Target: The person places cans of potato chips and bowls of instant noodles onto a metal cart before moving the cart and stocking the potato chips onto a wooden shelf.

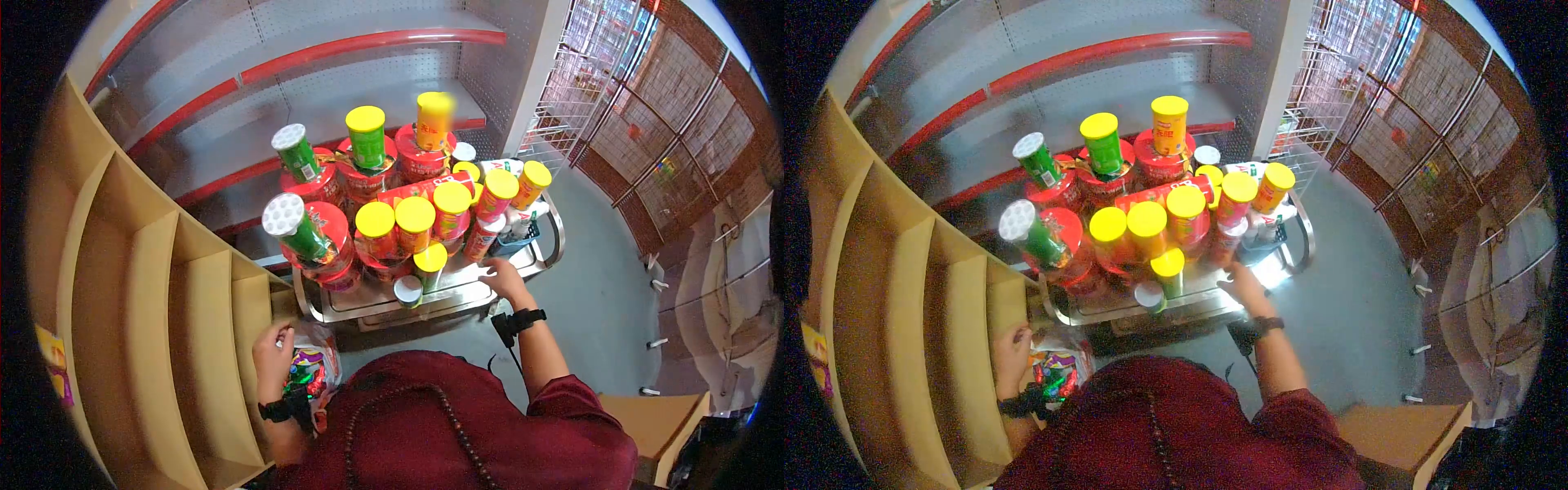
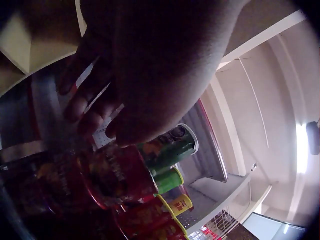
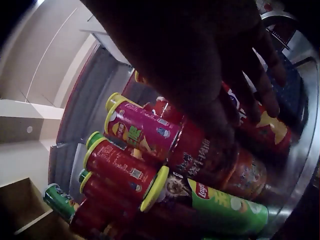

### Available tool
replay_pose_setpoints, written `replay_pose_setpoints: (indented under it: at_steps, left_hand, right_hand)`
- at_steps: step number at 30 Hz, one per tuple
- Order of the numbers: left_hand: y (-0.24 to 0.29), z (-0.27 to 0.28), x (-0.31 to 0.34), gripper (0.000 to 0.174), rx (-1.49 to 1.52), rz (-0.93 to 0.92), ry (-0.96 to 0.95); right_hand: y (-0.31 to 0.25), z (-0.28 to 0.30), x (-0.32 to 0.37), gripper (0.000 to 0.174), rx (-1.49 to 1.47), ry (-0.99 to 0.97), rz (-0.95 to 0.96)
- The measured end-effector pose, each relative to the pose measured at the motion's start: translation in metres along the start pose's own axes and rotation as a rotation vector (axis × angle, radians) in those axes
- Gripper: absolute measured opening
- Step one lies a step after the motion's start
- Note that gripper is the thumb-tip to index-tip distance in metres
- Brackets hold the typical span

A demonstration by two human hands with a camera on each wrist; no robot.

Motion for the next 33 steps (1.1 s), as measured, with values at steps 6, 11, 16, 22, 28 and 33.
replay_pose_setpoints:
  at_steps: [6, 11, 16, 22, 28, 33]
  left_hand:
    - [0.002, -0.008, -0.004, 0.020, -0.014, -0.010, -0.010]
    - [-0.002, -0.006, 0.003, 0.020, -0.031, 0.000, -0.026]
    - [-0.004, -0.002, 0.012, 0.020, 0.000, 0.040, 0.000]
    - [-0.015, -0.001, 0.019, 0.020, -0.017, 0.060, 0.021]
    - [-0.014, 0.006, 0.027, 0.020, -0.016, 0.062, 0.033]
    - [-0.007, 0.013, 0.034, 0.019, -0.032, 0.022, 0.045]
  right_hand:
    - [0.025, -0.029, -0.007, 0.047, -0.003, -0.114, -0.094]
    - [0.014, -0.046, -0.010, 0.048, 0.004, -0.150, -0.022]
    - [-0.010, -0.054, -0.012, 0.047, -0.107, -0.093, 0.114]
    - [-0.053, -0.039, -0.014, 0.044, -0.250, 0.144, 0.305]
    - [-0.079, -0.031, -0.014, 0.044, -0.319, 0.319, 0.399]
    - [-0.100, -0.052, -0.006, 0.076, -0.162, 0.324, 0.465]
Point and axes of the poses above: each hand's wrist, its own x-axis away from the middle knuckle, its own z-axis out of the back of the hand, y = z × x, the point moved 8 cm from there along -x, towards the middle knuckle, and after that the axes turned 2 degrees about -x, right-handed, at the moved point
